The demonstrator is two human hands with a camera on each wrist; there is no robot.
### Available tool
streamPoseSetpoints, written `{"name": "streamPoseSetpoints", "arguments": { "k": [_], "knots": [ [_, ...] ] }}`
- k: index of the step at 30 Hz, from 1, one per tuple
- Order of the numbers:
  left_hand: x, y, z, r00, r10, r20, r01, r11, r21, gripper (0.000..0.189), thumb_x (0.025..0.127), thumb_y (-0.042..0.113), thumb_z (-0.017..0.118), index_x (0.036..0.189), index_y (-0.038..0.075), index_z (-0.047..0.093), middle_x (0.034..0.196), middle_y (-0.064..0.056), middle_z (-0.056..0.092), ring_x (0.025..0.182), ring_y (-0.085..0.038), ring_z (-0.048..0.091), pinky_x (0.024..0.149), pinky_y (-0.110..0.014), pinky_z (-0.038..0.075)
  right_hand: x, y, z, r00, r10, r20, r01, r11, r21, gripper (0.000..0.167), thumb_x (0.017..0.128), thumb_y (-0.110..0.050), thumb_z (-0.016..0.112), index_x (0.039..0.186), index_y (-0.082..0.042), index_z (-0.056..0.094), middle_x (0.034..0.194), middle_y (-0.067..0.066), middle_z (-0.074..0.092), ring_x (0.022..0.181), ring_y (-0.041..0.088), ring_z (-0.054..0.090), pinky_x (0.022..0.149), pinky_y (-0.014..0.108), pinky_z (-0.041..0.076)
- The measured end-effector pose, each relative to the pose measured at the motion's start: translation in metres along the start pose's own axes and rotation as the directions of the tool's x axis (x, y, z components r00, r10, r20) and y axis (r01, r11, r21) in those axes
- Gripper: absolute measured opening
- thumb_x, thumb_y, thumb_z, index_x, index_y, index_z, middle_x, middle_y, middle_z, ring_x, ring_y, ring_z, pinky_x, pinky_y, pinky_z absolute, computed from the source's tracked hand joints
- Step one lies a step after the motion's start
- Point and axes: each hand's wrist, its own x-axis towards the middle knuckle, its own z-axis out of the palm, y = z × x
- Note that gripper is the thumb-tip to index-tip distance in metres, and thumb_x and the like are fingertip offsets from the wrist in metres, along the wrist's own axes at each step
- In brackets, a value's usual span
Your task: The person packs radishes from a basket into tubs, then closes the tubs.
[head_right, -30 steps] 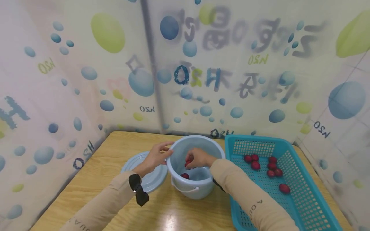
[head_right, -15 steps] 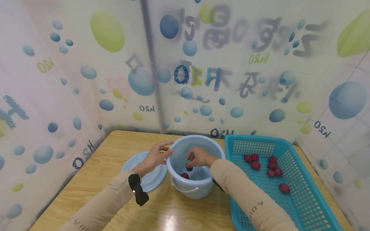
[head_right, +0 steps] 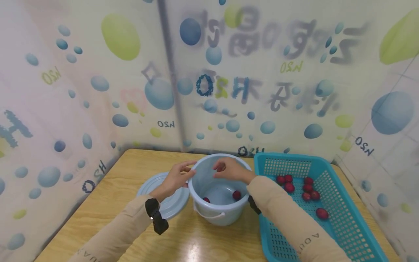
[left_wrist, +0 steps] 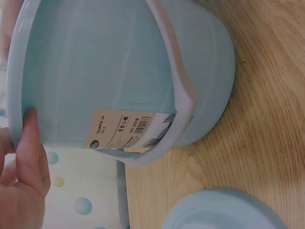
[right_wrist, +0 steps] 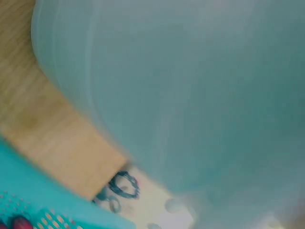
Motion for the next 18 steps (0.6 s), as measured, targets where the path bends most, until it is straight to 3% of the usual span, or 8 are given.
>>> {"name": "streamPoseSetpoints", "arguments": {
  "k": [8, 13, 18],
  "knots": [
    [0.006, -0.010, 0.001, 1.000, 0.000, -0.010, 0.000, 1.000, -0.003, 0.040, 0.088, 0.012, 0.055, 0.127, 0.008, 0.048, 0.103, -0.018, 0.053, 0.089, -0.032, 0.057, 0.058, -0.035, 0.054, -0.037, -0.006, -0.037, 0.995, 0.024, -0.094, -0.023, 1.000, 0.003, 0.024, 0.084, -0.021, 0.061, 0.102, -0.004, 0.060, 0.096, 0.006, 0.060, 0.087, 0.022, 0.059, 0.073, 0.035, 0.051],
    [0.007, -0.012, 0.001, 1.000, 0.007, -0.003, -0.008, 1.000, -0.027, 0.041, 0.088, 0.011, 0.055, 0.128, 0.005, 0.046, 0.103, -0.019, 0.053, 0.089, -0.035, 0.057, 0.055, -0.034, 0.053, -0.067, 0.008, -0.057, 0.989, -0.007, -0.145, 0.004, 1.000, -0.022, 0.025, 0.087, -0.022, 0.057, 0.103, -0.002, 0.060, 0.097, 0.009, 0.060, 0.087, 0.023, 0.058, 0.074, 0.039, 0.050],
    [0.007, -0.011, 0.002, 1.000, 0.013, -0.007, -0.013, 0.999, -0.038, 0.042, 0.088, 0.010, 0.055, 0.128, 0.004, 0.046, 0.103, -0.019, 0.054, 0.087, -0.035, 0.057, 0.055, -0.035, 0.053, -0.098, 0.029, -0.073, 0.972, 0.084, -0.221, -0.084, 0.996, 0.010, 0.034, 0.090, -0.029, 0.052, 0.110, -0.001, 0.056, 0.104, 0.014, 0.059, 0.091, 0.024, 0.057, 0.076, 0.042, 0.048]
  ]
}}
